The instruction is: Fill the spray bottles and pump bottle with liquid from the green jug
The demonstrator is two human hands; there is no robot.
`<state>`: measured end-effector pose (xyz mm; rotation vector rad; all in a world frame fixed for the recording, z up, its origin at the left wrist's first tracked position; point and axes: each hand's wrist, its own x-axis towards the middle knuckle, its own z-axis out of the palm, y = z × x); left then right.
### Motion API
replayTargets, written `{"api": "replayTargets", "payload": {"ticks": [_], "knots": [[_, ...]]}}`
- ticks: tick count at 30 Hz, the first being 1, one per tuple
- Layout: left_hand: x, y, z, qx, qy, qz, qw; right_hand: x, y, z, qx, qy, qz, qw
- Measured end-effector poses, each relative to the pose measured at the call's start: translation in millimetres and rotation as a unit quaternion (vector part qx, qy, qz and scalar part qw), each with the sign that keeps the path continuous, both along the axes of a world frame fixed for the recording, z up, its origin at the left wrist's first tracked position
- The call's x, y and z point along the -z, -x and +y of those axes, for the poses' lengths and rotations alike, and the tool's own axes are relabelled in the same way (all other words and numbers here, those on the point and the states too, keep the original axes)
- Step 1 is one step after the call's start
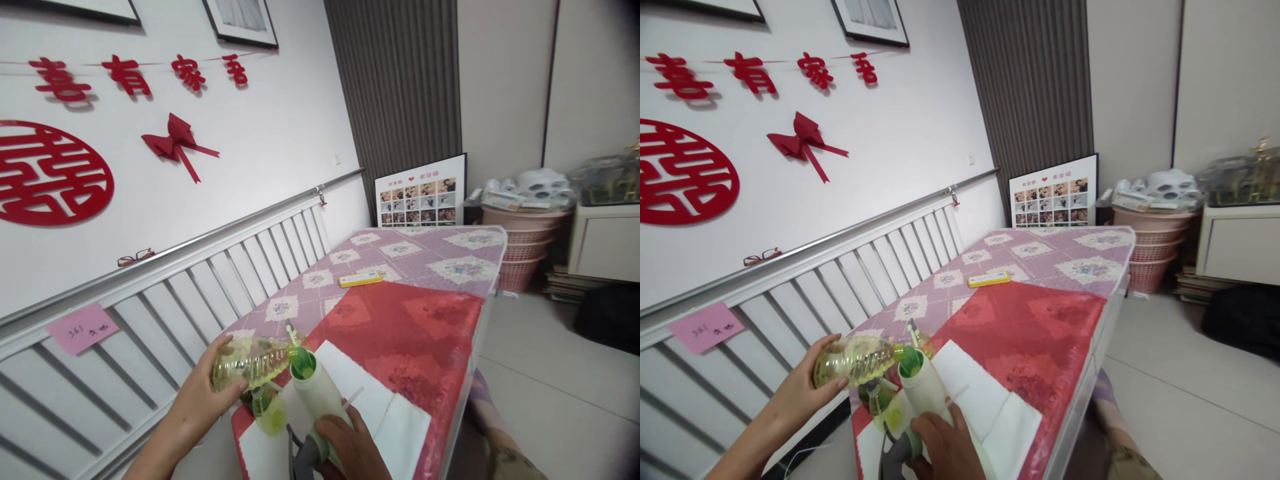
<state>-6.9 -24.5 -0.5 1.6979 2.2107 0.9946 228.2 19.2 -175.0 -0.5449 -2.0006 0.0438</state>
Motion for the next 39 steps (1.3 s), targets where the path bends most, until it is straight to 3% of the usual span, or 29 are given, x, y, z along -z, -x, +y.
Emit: {"api": "replayTargets", "payload": {"ticks": [11, 25, 39], "knots": [[-5.4, 2.2, 0.9, 0.006, 0.028, 0.019, 0.999, -11.8, -2.7, -3.2, 0.005, -0.016, 0.018, 1.000], [-10.3, 6.1, 3.3, 0.025, 0.051, 0.039, 0.998, 6.6, -1.9, 2.4, 0.002, -0.021, -0.010, 1.000], [-16.5, 4.5, 5.6, 0.039, 0.037, 0.069, 0.996, -6.3, -0.5, -1.5, 0.002, -0.021, 0.039, 0.999]]}}
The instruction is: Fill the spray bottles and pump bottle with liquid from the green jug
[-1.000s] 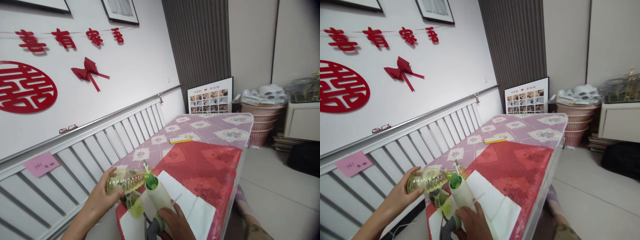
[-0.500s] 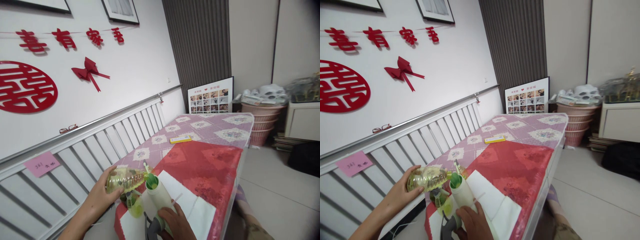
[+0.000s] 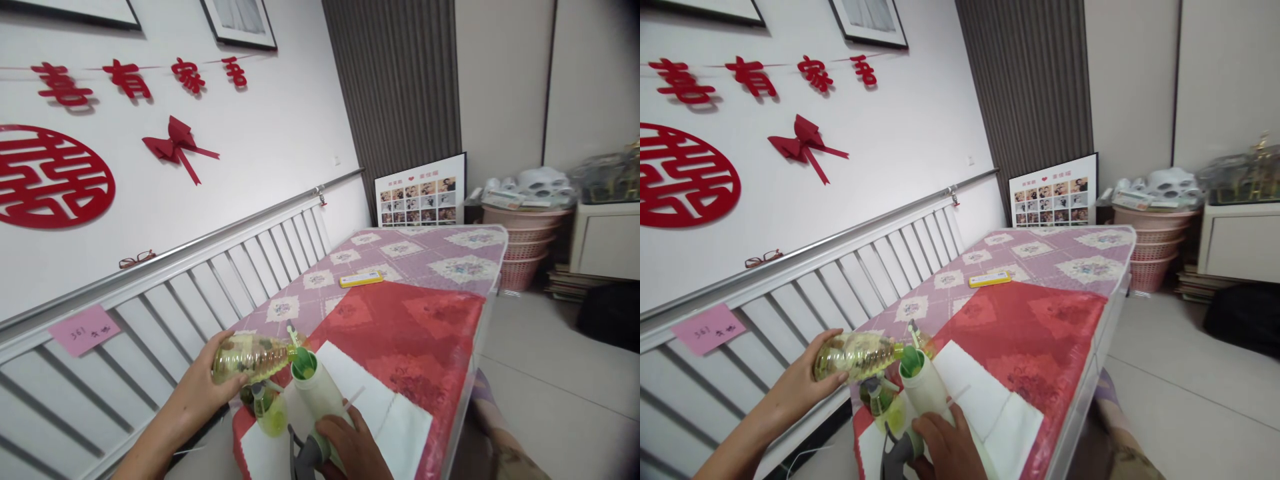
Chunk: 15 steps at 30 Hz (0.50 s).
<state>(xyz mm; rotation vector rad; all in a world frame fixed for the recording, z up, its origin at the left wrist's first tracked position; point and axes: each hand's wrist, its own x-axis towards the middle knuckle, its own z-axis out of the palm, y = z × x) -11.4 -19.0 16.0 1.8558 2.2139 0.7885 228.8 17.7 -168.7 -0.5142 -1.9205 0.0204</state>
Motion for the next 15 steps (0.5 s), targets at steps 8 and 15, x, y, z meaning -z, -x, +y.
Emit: {"api": "replayTargets", "payload": {"ticks": [8, 15], "knots": [[-6.9, -2.2, 1.4, -0.003, 0.031, 0.008, 0.999, -0.5, -0.9, -0.3, -0.007, 0.024, -0.007, 1.000], [-11.7, -1.9, 3.0, 0.009, 0.025, 0.020, 0.999, -4.7, -0.9, -1.3, -0.008, 0.027, 0.012, 1.000]]}}
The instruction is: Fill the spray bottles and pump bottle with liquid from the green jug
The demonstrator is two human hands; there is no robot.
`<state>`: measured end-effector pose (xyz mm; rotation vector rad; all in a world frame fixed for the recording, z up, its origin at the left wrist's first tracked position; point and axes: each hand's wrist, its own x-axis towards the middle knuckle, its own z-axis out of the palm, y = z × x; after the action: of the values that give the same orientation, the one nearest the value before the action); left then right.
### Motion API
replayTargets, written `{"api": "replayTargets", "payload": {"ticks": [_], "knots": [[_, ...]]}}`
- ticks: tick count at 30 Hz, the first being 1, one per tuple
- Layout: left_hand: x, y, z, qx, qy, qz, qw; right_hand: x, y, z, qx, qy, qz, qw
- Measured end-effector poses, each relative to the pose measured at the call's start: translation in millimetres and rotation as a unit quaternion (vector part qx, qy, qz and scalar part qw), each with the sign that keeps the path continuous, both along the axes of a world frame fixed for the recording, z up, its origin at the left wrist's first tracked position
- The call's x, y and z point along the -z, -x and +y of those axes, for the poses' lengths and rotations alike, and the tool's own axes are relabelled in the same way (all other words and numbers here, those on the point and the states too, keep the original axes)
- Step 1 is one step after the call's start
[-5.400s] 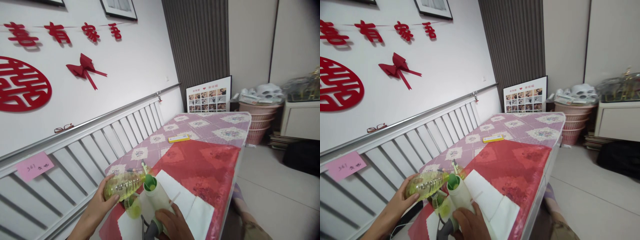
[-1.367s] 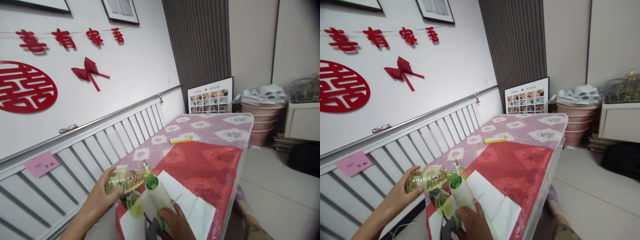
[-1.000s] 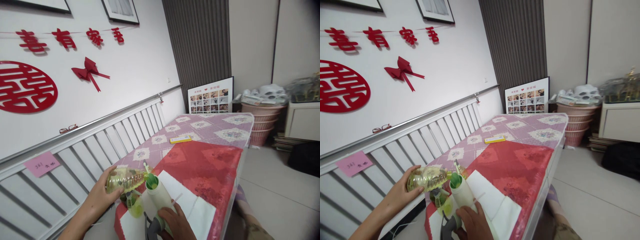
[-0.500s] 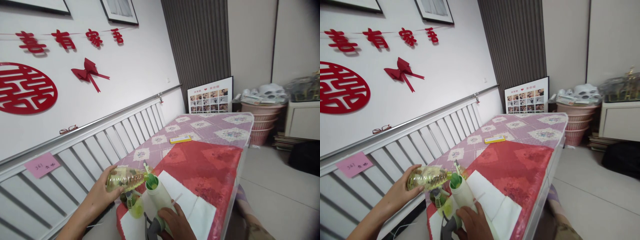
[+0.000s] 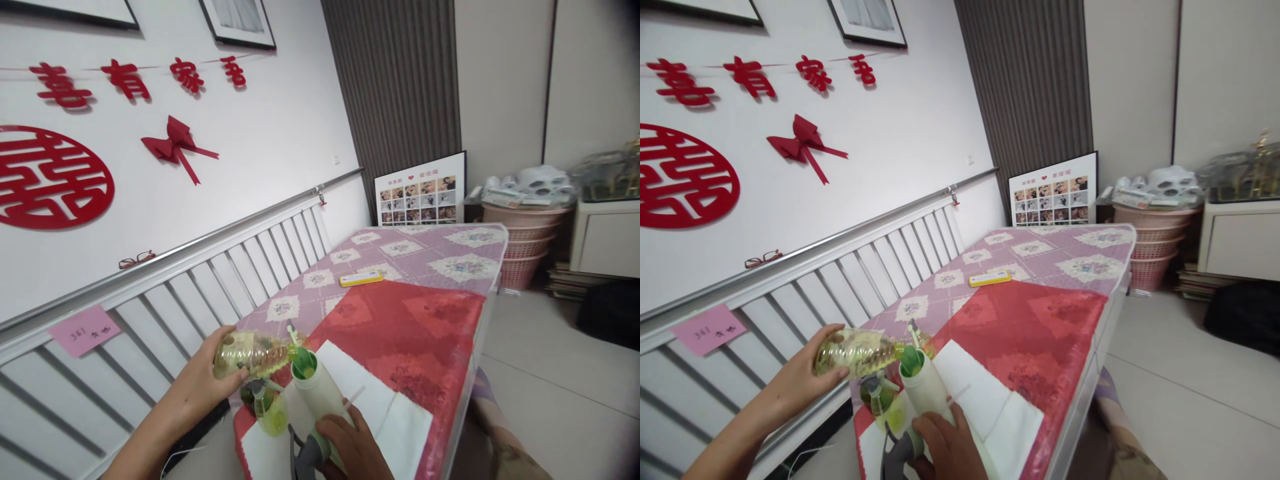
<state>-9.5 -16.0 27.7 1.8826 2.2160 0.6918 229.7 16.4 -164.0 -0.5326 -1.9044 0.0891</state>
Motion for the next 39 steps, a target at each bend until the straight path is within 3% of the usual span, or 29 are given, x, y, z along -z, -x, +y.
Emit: {"api": "replayTargets", "payload": {"ticks": [24, 39], "knots": [[-40.8, -18.9, 5.9, 0.024, 0.034, 0.034, 0.999, 0.4, 2.3, 1.8, 0.013, -0.024, -0.005, 1.000], [-76.5, -63.3, 22.3, 0.091, 0.072, 0.266, 0.957, 4.3, 2.8, 5.2, 0.024, -0.051, -0.023, 0.998]]}}
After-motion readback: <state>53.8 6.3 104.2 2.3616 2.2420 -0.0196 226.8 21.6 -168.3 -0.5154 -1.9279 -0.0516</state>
